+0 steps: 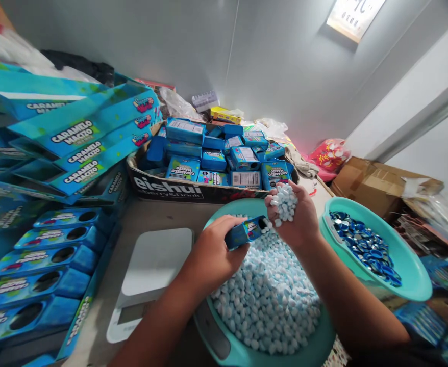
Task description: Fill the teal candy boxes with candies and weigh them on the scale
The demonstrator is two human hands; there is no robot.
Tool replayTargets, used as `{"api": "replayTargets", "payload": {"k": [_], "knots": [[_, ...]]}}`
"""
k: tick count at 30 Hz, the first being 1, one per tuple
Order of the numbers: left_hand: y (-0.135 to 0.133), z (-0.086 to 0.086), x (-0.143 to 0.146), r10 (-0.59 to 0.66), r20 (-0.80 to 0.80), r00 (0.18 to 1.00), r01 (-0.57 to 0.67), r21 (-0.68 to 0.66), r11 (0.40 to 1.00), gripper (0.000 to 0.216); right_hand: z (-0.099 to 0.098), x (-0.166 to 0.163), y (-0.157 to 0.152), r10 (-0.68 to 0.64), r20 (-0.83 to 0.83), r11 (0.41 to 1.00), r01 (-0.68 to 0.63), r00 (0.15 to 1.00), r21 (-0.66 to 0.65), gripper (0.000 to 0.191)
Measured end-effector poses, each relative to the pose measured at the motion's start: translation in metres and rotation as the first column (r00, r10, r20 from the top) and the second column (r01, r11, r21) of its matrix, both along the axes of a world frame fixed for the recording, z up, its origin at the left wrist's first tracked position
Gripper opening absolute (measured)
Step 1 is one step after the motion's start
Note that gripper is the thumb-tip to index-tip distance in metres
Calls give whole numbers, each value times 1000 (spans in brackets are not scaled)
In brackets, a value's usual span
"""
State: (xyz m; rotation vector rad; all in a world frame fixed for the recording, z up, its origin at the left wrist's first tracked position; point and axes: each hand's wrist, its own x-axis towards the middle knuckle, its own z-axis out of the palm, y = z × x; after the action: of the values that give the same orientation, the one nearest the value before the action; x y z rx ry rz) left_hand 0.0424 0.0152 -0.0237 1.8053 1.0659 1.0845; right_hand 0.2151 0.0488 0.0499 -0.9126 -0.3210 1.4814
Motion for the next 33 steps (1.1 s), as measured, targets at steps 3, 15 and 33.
{"api": "replayTargets", "payload": {"k": [3, 15, 33], "knots": [[-1, 1, 0, -36, -14, 999, 36, -9, 999, 34, -3, 3, 3, -6, -18, 1000, 6, 1000, 13, 12], [0, 0, 0, -60, -45, 997, 60, -3, 998, 40, -11, -2, -1, -16, 57, 997, 12, 998, 78, 11], [-1, -2, 1, -39, -88, 995, 37, -25, 999, 40, -22, -5, -4, -54, 125, 973, 24, 991, 229, 15]]}}
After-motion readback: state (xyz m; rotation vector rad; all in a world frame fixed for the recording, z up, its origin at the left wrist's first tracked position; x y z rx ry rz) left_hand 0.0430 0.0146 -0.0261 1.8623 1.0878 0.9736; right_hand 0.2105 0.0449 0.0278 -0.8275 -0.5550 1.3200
